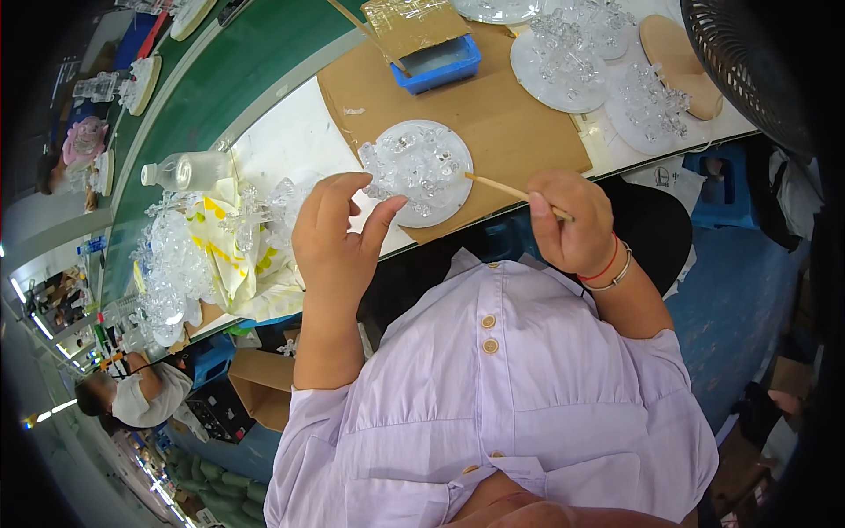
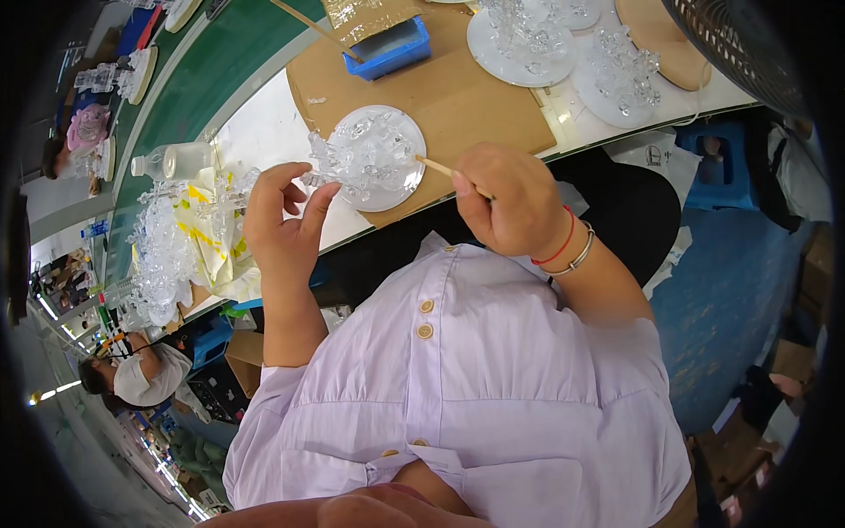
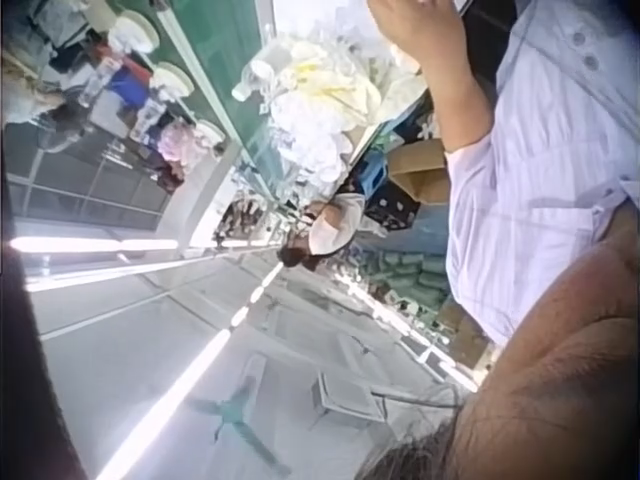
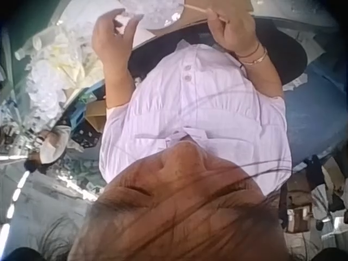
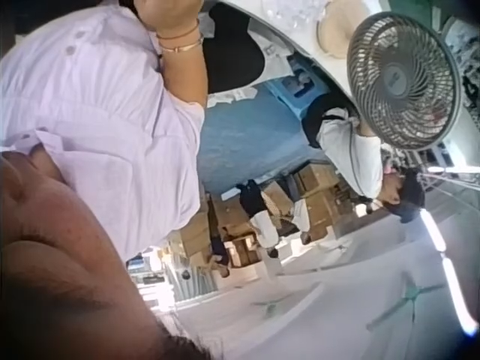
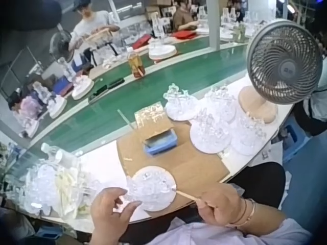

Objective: Applying glue to decorative crystal components and assembling them onto a circular base.

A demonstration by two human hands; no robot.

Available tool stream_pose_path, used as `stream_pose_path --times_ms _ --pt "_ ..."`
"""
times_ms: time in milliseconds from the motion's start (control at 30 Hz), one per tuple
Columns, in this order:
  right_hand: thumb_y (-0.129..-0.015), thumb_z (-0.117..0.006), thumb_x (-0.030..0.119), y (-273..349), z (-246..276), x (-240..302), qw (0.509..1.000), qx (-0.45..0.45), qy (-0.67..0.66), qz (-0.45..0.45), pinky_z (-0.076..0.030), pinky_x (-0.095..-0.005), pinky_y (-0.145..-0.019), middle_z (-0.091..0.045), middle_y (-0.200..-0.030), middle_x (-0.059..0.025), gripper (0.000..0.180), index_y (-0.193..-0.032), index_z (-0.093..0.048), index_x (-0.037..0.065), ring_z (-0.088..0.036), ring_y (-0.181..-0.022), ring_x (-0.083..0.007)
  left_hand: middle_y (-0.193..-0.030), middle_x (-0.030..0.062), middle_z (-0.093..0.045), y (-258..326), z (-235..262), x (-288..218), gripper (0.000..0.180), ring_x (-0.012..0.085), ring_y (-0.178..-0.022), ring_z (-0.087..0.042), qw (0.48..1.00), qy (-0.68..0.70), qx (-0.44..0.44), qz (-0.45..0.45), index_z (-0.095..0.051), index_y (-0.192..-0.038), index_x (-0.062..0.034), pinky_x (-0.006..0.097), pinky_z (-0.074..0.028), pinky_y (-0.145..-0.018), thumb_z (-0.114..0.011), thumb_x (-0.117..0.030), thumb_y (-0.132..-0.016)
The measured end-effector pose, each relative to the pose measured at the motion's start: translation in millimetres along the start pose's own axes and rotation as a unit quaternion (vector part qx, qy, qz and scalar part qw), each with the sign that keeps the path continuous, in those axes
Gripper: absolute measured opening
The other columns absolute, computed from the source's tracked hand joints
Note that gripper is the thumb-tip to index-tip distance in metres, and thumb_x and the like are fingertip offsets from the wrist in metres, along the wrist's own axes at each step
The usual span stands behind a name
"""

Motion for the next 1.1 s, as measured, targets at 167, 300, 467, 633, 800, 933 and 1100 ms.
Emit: stream_pose_path --times_ms 167,300,467,633,800,933,1100 --pt "-0.089 -0.057 0.004 -15 41 -5 0.996 -0.080 -0.025 -0.023 -0.046 -0.0287 -0.057 -0.063 -0.078 -0.0145 0.009 -0.083 -0.053 -0.001 -0.059 -0.063 -0.0209 -0.090 0.0037 -0.067 -14 4 -7 0.035 0.0231 -0.087 -0.059 0.996 -0.021 0.011 -0.086 -0.066 -0.096 -0.0074 0.038 -0.048 -0.081 -0.082 -0.011 -0.065" --pt "-0.091 -0.057 0.003 -55 43 -5 0.989 -0.127 0.049 0.050 -0.046 -0.0256 -0.060 -0.062 -0.085 -0.0130 0.007 -0.094 -0.052 -0.001 -0.056 -0.065 -0.0169 -0.083 0.0008 -0.067 -13 -5 -2 0.028 0.0235 -0.088 -0.060 0.994 0.014 0.018 -0.108 -0.069 -0.088 -0.0102 0.046 -0.041 -0.097 -0.082 -0.011 -0.063" --pt "-0.091 -0.061 0.006 -84 16 -37 0.988 -0.086 0.128 -0.019 -0.046 -0.0252 -0.059 -0.062 -0.086 -0.0092 0.012 -0.097 -0.052 0.000 -0.057 -0.065 -0.0158 -0.079 0.0003 -0.067 -15 -4 6 0.025 0.0211 -0.088 -0.061 0.995 0.025 -0.028 -0.090 -0.069 -0.085 -0.0106 0.048 -0.041 -0.099 -0.082 -0.009 -0.063" --pt "-0.090 -0.062 0.007 -100 -10 -57 0.988 -0.053 0.146 -0.028 -0.047 -0.0296 -0.053 -0.059 -0.075 -0.0116 0.010 -0.093 -0.053 0.002 -0.057 -0.057 -0.0220 -0.079 0.0003 -0.067 -20 -4 14 0.025 0.0205 -0.088 -0.062 0.995 0.059 -0.014 -0.075 -0.069 -0.084 -0.0109 0.048 -0.040 -0.100 -0.082 -0.010 -0.063" --pt "-0.090 -0.062 0.007 -102 -18 -67 0.987 -0.045 0.153 -0.031 -0.048 -0.0304 -0.054 -0.060 -0.074 -0.0120 0.010 -0.092 -0.054 0.002 -0.058 -0.057 -0.0229 -0.078 -0.0001 -0.067 -22 -6 17 0.024 0.0205 -0.088 -0.062 0.995 0.072 0.001 -0.067 -0.070 -0.083 -0.0114 0.049 -0.040 -0.101 -0.082 -0.010 -0.062" --pt "-0.092 -0.059 0.006 -96 3 -43 0.986 -0.075 0.145 -0.019 -0.046 -0.0266 -0.055 -0.061 -0.078 -0.0105 0.007 -0.093 -0.053 0.001 -0.057 -0.058 -0.0171 -0.078 -0.0003 -0.067 -24 -8 19 0.024 0.0205 -0.089 -0.062 0.995 0.078 0.009 -0.069 -0.070 -0.082 -0.0115 0.049 -0.040 -0.101 -0.082 -0.011 -0.062" --pt "-0.094 -0.052 0.002 -57 25 -25 0.997 -0.066 0.032 -0.040 -0.044 -0.0241 -0.059 -0.062 -0.084 -0.0119 0.005 -0.097 -0.050 -0.001 -0.055 -0.065 -0.0132 -0.078 -0.0006 -0.067 -23 -8 20 0.024 0.0206 -0.090 -0.063 0.995 0.075 0.020 -0.067 -0.069 -0.082 -0.0109 0.050 -0.039 -0.101 -0.083 -0.010 -0.061"
Point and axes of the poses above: each hand's wrist, its own y-axis away from the middle knuckle, its own z-axis out of the back of the hand, x = y × z, the point moved 10 cm from there along -y, towards the middle knuckle
